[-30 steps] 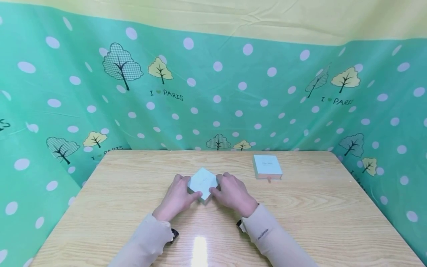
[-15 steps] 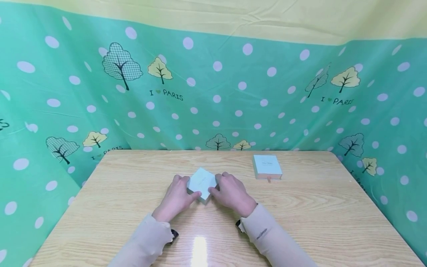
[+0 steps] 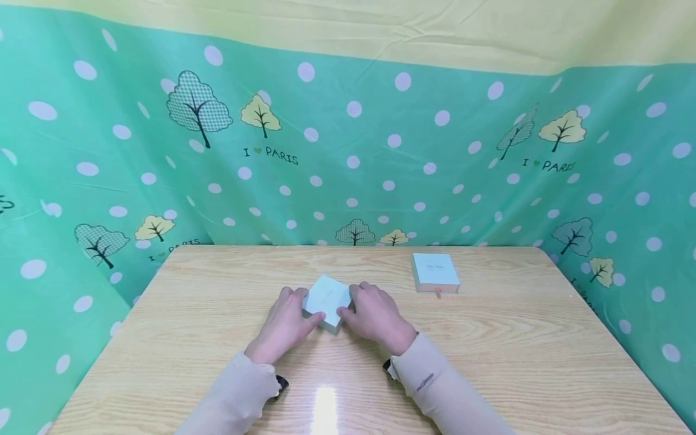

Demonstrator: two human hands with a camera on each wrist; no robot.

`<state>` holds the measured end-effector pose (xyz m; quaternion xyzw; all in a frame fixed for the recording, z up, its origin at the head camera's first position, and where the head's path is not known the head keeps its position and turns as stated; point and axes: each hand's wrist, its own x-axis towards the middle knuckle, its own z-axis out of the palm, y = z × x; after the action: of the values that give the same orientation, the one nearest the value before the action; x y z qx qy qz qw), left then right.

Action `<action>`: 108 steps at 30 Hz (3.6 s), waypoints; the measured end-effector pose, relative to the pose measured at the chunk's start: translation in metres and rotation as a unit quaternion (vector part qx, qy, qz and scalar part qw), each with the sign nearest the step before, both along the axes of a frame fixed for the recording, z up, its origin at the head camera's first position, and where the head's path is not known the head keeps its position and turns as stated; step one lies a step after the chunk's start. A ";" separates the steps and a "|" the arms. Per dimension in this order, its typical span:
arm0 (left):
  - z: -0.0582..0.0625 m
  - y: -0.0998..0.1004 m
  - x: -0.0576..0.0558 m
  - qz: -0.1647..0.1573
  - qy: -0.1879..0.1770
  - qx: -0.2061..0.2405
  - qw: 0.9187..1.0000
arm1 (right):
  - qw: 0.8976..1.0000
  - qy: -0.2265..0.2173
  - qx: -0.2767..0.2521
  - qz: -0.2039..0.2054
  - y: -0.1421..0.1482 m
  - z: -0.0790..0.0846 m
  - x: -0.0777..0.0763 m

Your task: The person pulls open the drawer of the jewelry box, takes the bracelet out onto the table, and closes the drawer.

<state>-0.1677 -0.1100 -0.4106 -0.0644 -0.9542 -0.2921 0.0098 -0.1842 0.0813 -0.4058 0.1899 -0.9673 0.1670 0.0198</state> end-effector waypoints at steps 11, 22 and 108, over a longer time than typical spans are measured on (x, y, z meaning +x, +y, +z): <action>0.000 0.000 0.000 0.001 0.000 0.000 1.000 | 1.000 0.006 -0.006 0.005 -0.001 0.000 0.000; -0.002 -0.001 0.002 0.004 -0.008 -0.011 1.000 | 1.000 0.005 -0.012 0.018 -0.001 -0.002 0.000; 0.005 -0.007 0.006 -0.001 -0.026 -0.027 0.999 | 0.997 -0.010 -0.031 0.069 -0.012 -0.003 0.001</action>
<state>-0.1616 -0.1172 -0.4053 -0.0580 -0.9615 -0.2681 -0.0167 -0.1831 0.0692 -0.4086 0.2542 -0.9463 0.1996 0.0039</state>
